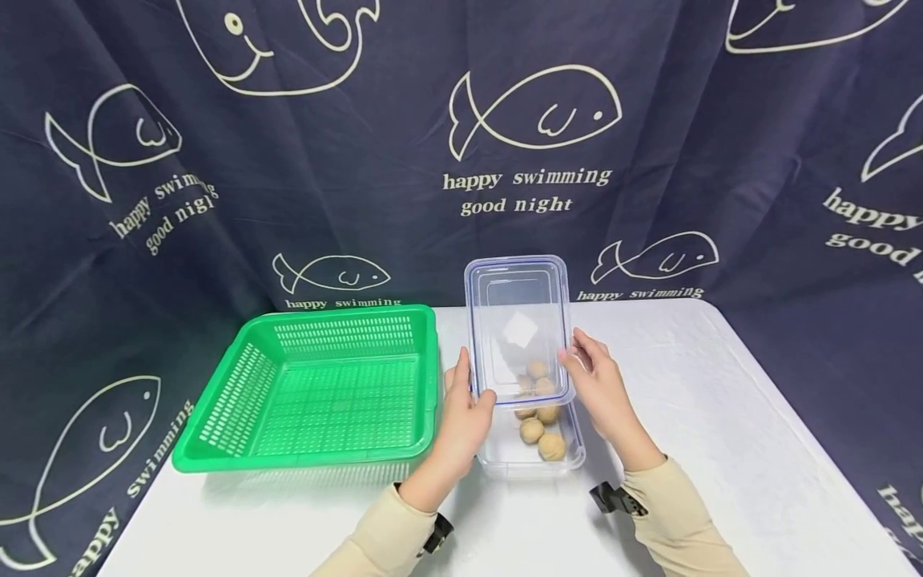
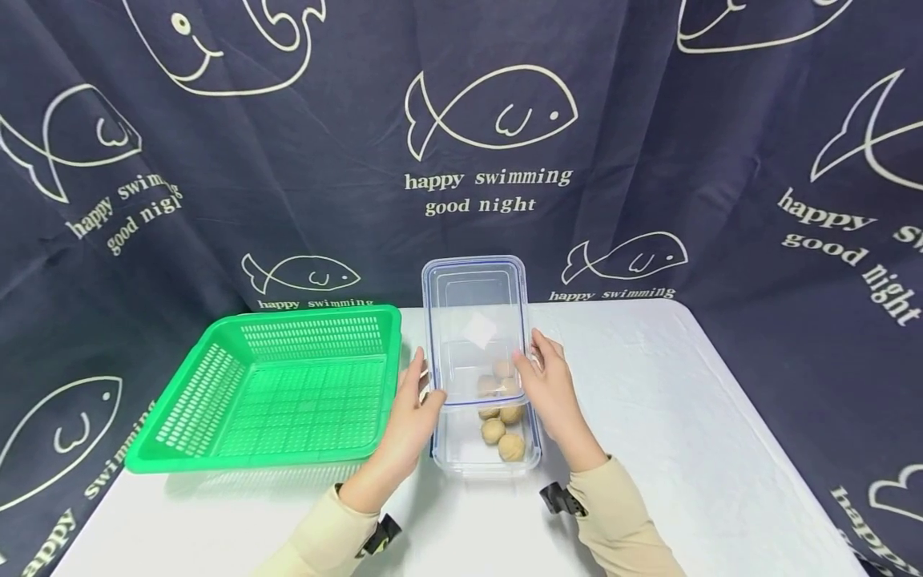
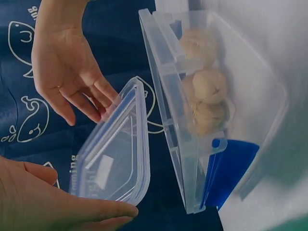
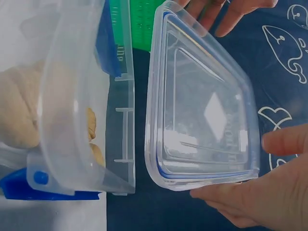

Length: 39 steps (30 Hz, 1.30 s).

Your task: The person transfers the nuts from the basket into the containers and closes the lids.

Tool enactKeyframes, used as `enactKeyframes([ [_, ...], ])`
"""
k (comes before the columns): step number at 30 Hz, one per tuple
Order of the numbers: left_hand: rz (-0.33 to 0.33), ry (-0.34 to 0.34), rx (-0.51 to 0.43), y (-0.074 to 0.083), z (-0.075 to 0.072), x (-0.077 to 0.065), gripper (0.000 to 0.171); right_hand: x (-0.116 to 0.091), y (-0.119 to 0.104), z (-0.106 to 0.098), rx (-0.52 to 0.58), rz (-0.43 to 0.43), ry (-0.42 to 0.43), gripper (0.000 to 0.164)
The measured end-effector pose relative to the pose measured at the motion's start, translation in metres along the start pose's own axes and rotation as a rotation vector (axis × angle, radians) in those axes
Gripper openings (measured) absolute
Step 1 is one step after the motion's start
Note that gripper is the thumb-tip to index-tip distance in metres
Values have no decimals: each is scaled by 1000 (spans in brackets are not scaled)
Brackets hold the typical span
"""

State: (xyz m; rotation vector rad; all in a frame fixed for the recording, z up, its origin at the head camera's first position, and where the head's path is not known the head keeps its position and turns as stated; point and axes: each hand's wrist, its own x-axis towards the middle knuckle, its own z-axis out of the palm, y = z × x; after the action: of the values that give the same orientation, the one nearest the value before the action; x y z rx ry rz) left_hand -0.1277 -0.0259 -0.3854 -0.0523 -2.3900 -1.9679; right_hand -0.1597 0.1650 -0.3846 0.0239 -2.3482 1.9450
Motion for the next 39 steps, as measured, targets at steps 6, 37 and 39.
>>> enactKeyframes([
  [6, 61, 54, 19, 0, -1, 4, 73, 2, -4, 2, 24, 18, 39, 56],
  [37, 6, 46, -383, -9, 4, 10, 35, -7, 6, -21, 365, 2, -276, 78],
  [39, -24, 60, -338, -11, 5, 10, 30, -10, 7, -23, 373, 30, -295, 70],
])
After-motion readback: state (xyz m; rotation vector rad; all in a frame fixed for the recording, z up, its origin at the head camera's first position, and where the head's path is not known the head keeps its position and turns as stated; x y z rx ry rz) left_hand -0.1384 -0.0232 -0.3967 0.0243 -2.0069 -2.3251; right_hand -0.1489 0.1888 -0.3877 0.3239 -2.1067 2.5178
